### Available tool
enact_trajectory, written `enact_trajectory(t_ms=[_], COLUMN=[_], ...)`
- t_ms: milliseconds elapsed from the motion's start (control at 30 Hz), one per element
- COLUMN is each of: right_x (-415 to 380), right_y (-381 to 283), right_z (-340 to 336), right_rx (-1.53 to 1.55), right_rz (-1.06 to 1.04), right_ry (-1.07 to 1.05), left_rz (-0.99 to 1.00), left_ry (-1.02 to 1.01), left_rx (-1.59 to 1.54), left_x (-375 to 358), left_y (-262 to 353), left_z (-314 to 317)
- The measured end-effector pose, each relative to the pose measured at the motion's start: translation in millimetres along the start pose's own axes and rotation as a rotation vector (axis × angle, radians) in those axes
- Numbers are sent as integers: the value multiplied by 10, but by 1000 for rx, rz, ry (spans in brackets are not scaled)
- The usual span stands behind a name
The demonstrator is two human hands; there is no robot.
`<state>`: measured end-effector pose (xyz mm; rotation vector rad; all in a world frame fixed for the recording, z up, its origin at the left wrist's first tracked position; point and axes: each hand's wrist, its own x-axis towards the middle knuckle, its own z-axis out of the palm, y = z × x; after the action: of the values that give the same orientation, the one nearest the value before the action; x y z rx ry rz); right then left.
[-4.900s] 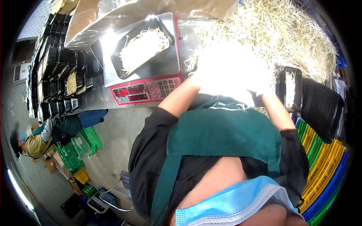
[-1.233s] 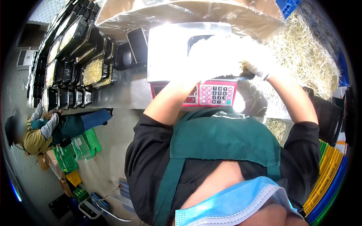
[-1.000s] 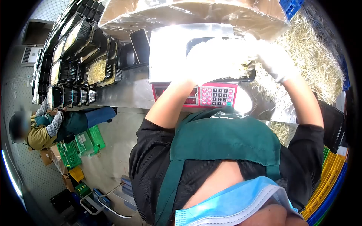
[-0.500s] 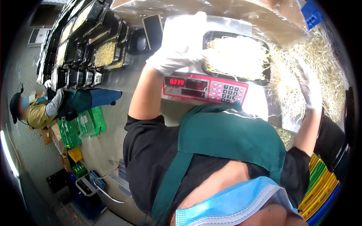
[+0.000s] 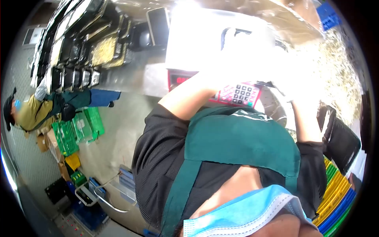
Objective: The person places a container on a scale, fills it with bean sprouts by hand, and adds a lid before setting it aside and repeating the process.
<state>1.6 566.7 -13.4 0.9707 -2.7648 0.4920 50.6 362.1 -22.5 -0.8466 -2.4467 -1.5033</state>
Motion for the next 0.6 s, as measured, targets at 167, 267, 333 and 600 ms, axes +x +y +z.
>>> enact_trajectory(t_ms=[167, 267, 333, 600], right_x=[-16, -75, -129, -304], right_y=[-67, -249, -255, 117], right_z=[-366, -528, -456, -493], right_rx=[-131, -15, 248, 770], right_rz=[-151, -76, 118, 529], right_ry=[-137, -166, -242, -77], left_rz=[-84, -43, -12, 59], left_ry=[-53, -112, -166, -90], left_rx=[-232, -68, 87, 361], left_x=[74, 115, 76, 19], left_y=[62, 72, 65, 8], left_z=[-6, -58, -22, -115])
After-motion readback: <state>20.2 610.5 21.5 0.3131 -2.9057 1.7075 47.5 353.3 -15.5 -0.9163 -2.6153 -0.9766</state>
